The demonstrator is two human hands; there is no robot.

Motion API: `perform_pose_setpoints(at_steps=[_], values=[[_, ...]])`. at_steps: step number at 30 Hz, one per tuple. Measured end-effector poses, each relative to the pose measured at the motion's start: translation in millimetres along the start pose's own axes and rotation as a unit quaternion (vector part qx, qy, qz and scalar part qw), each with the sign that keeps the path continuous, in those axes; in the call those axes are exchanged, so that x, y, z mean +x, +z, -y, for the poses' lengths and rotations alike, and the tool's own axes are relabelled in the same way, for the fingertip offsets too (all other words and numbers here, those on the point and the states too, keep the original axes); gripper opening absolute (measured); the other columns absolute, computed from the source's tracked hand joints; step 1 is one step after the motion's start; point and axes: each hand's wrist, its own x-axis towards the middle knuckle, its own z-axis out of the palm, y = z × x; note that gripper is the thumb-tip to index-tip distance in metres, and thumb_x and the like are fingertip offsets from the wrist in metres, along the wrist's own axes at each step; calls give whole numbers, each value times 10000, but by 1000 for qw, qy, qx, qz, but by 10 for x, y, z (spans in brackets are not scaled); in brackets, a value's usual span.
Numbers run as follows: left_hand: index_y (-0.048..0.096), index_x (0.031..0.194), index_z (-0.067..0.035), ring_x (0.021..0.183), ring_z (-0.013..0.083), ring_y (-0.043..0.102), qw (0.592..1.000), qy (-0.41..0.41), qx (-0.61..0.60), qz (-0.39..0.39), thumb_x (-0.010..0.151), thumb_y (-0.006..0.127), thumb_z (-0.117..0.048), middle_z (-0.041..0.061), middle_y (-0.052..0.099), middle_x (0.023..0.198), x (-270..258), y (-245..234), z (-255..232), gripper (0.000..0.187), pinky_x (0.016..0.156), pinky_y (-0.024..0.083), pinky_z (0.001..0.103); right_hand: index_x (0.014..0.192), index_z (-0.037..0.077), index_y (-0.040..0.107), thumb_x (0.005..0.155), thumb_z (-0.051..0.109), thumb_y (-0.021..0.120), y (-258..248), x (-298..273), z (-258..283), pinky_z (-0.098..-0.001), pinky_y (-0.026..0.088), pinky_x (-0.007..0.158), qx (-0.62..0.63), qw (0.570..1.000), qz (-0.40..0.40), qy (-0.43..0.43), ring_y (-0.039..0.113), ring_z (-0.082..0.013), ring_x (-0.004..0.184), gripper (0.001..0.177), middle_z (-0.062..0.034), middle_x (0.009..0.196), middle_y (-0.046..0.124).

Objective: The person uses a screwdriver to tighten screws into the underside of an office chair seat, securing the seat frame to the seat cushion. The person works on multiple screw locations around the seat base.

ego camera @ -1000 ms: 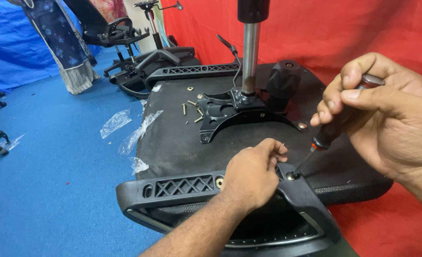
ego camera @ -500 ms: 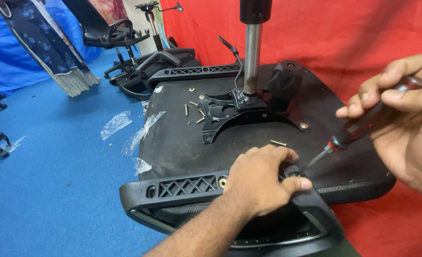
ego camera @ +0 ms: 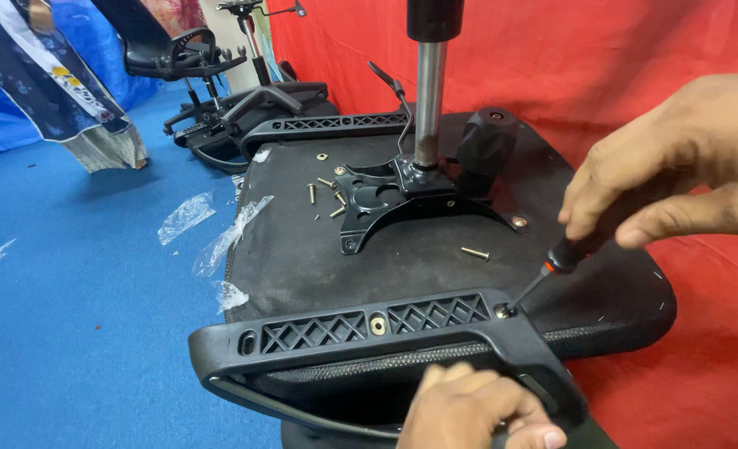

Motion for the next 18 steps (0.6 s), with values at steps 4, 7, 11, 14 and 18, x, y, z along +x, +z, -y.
perform_pose_setpoints(at_steps=[4,7,11,14,18], values=[[675,1268,-74,1109,214,588,824,-357,-440,7,744,742,-648,114,670,1233,279,236,346,781,1076,454,554,1286,462,789,737,293,862,-72,170,115,-307,557,866,-215,964,156,-2,701,-65,1126,579,205,1276,711],[529,1505,-161,1347,259,450,667,-358,-654,-6,801,671,-736,69,586,1485,403,362,397,920,1158,265,560,1261,558,771,804,363,788,-85,286,417,-290,584,877,-296,934,185,70,728,-28,1072,497,285,1192,711],[537,1468,-103,1394,278,482,550,-317,-762,-128,680,700,-713,101,650,1445,594,351,152,1010,1202,137,550,1183,539,805,834,466,771,-115,387,887,-309,608,861,-344,907,187,155,770,-55,997,358,248,1079,804],[529,1408,-81,1347,334,583,422,-367,-797,-228,667,772,-654,170,689,1397,761,244,-107,967,1217,266,566,1161,413,835,853,434,773,-136,451,1155,-323,615,855,-278,904,198,257,790,-85,954,316,157,1012,849],[552,1408,-72,1286,377,651,406,-415,-762,-287,703,827,-524,177,698,1349,825,106,-309,880,1214,405,534,1131,256,826,888,358,763,-172,505,1234,-324,617,834,-195,894,198,352,776,-128,904,271,38,976,801]])
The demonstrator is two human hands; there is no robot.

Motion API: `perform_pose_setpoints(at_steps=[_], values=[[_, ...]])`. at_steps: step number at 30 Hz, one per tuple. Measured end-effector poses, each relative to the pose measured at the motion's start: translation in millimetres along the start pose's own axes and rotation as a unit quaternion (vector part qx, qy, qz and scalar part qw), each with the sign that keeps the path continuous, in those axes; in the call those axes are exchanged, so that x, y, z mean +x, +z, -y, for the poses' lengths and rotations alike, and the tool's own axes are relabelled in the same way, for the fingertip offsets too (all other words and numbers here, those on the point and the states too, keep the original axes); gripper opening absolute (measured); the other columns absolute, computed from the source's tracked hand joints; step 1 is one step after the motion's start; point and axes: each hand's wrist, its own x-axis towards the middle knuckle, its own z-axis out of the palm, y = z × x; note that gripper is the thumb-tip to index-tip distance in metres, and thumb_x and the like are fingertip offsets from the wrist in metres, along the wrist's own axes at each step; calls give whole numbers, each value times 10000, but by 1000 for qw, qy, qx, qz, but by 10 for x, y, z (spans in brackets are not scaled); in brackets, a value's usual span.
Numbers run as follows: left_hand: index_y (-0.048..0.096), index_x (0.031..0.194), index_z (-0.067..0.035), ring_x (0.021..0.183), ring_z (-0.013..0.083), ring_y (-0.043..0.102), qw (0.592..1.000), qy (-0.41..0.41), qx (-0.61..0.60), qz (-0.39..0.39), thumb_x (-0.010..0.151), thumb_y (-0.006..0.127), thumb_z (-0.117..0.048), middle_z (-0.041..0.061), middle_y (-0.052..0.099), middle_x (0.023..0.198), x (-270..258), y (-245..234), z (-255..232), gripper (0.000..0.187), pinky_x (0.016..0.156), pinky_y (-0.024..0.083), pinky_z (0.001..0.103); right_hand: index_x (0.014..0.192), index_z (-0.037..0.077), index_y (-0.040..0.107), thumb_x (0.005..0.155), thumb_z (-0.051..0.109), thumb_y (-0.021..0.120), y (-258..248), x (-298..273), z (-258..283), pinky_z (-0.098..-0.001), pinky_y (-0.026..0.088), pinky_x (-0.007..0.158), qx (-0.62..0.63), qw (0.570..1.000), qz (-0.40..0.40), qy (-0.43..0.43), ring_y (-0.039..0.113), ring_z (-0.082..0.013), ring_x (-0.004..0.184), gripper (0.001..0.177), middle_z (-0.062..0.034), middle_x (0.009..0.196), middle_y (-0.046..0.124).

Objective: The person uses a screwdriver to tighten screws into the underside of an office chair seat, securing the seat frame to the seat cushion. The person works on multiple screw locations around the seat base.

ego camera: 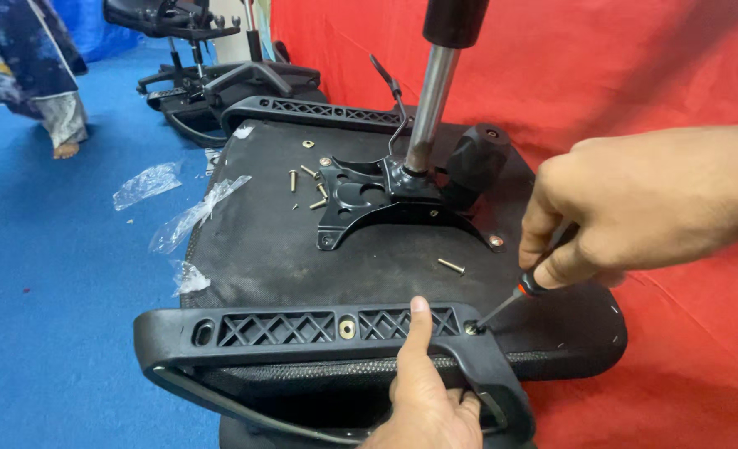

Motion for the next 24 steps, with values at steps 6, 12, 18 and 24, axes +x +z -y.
perform_pose_setpoints(at_steps=[6,12,18,24], values=[[600,1360,9,1201,337,691,996,41,76,-16,740,835,-479,183,729,1281,-90,-15,1,823,1241,319,469,1193,343,770,714,329,875,59,82,-376,-354,569,672,-64,953,-89,-284,674,-112,837,491,101,980,555],[587,1360,37,1256,331,677,993,47,92,-48,721,855,-477,184,705,1339,-131,21,1,862,1230,367,477,1198,366,768,870,438,775,188,53,-405,-339,564,670,-155,919,-155,-327,707,-109,774,336,99,867,672],[505,1460,23,1402,349,522,993,45,88,-64,743,864,-498,178,530,1521,-180,58,35,956,1239,366,488,978,134,845,918,370,776,75,66,-276,-426,546,654,75,991,-111,7,739,-320,750,253,-158,850,736],[455,1508,-39,1470,425,390,992,38,109,-56,767,855,-546,188,437,1581,-217,33,20,983,1233,368,493,1104,265,833,687,502,876,16,195,-492,-351,581,731,-22,970,-122,-210,685,-128,882,482,53,947,735]])
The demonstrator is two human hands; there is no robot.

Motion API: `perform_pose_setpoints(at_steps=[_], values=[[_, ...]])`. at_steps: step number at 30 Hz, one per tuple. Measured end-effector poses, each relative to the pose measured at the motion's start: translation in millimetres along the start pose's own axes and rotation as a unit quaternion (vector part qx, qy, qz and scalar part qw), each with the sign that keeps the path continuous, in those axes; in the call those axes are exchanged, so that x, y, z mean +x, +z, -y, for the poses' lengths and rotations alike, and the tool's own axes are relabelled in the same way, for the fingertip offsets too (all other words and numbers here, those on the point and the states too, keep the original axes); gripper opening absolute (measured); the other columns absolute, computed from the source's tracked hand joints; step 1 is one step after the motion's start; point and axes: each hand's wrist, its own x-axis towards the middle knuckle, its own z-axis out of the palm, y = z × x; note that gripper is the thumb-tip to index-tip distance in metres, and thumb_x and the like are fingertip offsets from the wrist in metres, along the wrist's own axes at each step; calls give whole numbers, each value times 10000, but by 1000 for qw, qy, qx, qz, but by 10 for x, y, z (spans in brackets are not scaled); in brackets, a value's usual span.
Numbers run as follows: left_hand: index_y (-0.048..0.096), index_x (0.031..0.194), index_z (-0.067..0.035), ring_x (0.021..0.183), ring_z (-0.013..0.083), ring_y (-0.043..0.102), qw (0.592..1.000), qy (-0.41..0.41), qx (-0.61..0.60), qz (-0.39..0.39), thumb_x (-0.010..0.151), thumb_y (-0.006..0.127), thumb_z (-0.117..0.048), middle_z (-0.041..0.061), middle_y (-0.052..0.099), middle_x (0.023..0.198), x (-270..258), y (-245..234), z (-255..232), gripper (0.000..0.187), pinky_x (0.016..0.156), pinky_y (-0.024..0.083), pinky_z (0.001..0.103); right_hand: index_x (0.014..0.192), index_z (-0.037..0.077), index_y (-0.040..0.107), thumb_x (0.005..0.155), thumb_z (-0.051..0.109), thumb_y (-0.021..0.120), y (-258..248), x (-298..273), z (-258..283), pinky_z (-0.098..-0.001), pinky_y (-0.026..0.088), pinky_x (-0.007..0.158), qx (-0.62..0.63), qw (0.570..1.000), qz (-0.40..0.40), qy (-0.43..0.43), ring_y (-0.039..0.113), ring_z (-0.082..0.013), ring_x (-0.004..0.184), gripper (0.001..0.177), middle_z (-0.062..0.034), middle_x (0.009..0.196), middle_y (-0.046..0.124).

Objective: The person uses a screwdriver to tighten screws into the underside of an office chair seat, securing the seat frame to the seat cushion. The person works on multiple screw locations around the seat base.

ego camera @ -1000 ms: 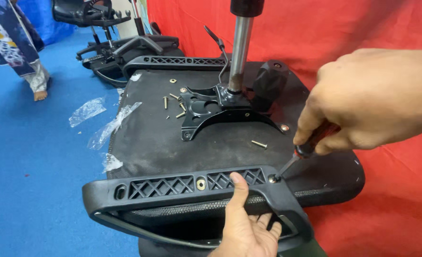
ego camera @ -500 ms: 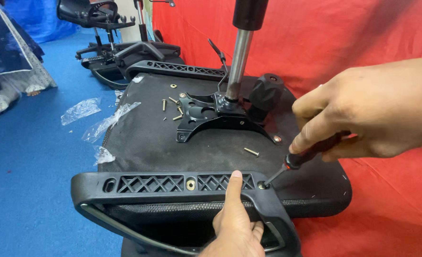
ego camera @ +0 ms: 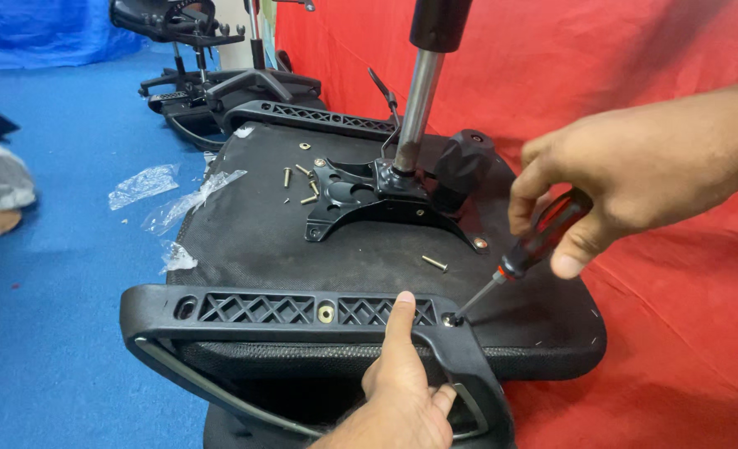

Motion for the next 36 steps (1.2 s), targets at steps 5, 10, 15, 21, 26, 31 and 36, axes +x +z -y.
perform_pose_setpoints(at_steps=[5,10,15,21,26,31,36], values=[[516,1467,-41,1390,372,534,1000,-1,4,-6,748,829,-554,161,577,1487,-53,5,-15,937,1210,409,496,1164,320,806,769,444,797,-17,-40,215,-385,575,695,-152,973,-56,-168,703,-161,809,415,83,945,685],[577,1394,-31,1232,350,712,999,-21,-40,14,718,812,-522,176,681,1354,-37,27,-13,868,1150,491,491,1038,235,820,857,453,773,-85,-14,624,-371,597,764,-142,984,1,104,738,-184,783,287,-20,965,760],[412,1510,-28,1327,371,557,1000,-23,-4,-14,778,875,-523,188,556,1465,93,35,-7,998,1192,404,489,1051,188,824,855,418,807,-218,160,544,-366,575,803,-8,991,55,122,738,-149,890,303,-46,1053,752],[423,1510,-27,1447,407,439,999,-14,-4,31,728,872,-559,211,479,1550,257,-8,41,1047,1233,319,482,1336,397,724,795,437,821,-179,97,167,-380,555,744,-176,965,131,-142,668,-108,917,551,98,1044,615],[340,1571,-6,1509,415,372,999,-32,29,-1,742,877,-555,230,409,1613,239,2,-2,1130,1280,222,469,1262,389,747,868,445,751,-5,92,183,-357,578,747,-210,969,96,-90,719,-104,839,397,99,872,727],[155,1621,-19,1531,443,254,998,-58,-22,-28,722,937,-470,182,242,1684,210,67,-27,1274,1253,250,592,1090,169,835,809,256,855,-34,117,322,-367,621,715,84,989,79,88,724,-168,793,294,5,866,795],[93,1642,-34,1569,511,151,998,-67,11,-9,712,955,-469,259,127,1705,235,36,-38,1341,1278,210,556,1130,134,787,883,270,776,-192,118,427,-435,572,701,26,990,117,80,693,-246,759,282,-56,898,749]])
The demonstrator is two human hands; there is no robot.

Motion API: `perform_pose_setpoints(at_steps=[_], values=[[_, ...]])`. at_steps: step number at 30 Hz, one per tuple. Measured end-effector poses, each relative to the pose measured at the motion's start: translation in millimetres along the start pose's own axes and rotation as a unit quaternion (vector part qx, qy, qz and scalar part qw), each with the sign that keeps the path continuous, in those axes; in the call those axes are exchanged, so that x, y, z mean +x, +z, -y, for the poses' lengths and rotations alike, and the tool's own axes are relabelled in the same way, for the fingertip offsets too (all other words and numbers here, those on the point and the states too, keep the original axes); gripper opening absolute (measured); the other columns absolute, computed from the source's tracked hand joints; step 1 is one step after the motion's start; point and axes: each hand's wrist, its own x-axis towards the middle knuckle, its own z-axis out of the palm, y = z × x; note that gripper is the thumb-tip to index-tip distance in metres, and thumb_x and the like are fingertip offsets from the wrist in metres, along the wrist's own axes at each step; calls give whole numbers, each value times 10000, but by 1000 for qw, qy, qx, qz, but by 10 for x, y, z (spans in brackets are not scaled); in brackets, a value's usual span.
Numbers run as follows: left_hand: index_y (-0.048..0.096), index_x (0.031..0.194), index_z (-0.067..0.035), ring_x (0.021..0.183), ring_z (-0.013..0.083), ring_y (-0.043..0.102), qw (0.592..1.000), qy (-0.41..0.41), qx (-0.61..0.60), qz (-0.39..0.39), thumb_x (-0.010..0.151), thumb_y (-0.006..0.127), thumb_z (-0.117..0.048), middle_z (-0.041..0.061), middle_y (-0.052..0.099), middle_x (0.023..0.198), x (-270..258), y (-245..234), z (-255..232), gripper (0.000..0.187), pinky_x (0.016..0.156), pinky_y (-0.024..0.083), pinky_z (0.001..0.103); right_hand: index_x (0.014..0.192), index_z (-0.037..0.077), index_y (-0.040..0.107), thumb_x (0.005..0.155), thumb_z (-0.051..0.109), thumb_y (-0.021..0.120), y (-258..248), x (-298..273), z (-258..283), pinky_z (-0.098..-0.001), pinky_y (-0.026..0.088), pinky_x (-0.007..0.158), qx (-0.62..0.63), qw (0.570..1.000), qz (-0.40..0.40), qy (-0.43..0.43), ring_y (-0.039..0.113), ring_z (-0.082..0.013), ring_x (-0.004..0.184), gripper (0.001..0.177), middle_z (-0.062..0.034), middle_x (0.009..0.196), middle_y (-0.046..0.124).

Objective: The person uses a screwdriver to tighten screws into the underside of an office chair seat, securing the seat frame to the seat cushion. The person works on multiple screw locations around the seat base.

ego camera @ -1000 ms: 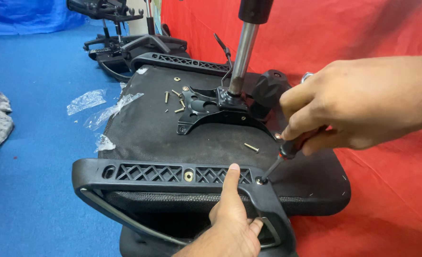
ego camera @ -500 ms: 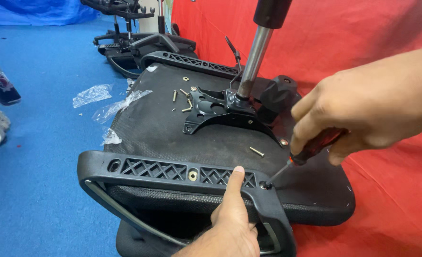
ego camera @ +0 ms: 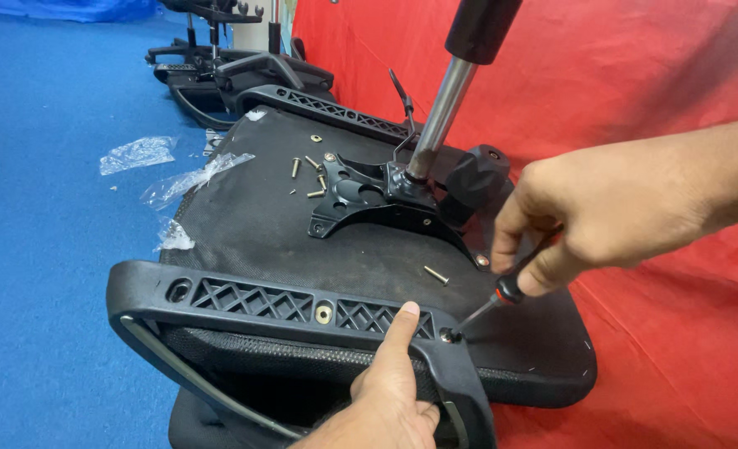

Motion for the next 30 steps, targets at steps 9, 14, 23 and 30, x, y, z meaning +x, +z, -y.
perform_pose_setpoints(at_steps=[9,14,23,30], values=[[222,1626,-52,1523,482,367,1000,-6,17,19,676,899,-529,281,321,1656,-12,-42,-24,1261,1263,323,511,1149,339,771,934,446,657,105,-56,91,-350,584,770,-251,966,14,-65,744,-176,845,266,60,917,779],[181,1605,30,1502,494,280,999,-8,32,3,735,907,-595,311,209,1651,46,-10,1,1294,1252,255,506,1104,293,848,866,403,756,114,-64,186,-334,614,760,-88,995,-7,46,777,-120,799,278,58,911,848],[479,1447,-7,1324,430,546,983,52,107,140,673,835,-677,220,558,1489,279,-169,24,1084,1130,336,491,1085,193,875,870,335,801,100,194,-192,-347,583,698,37,998,33,44,684,-157,725,268,-60,825,770],[384,1504,-111,1409,331,480,985,124,45,112,712,724,-680,155,484,1533,-137,-1260,-521,1032,1191,381,542,1194,345,812,793,423,859,1069,761,-1355,-322,595,746,17,996,-77,35,712,-130,793,411,14,845,763]])
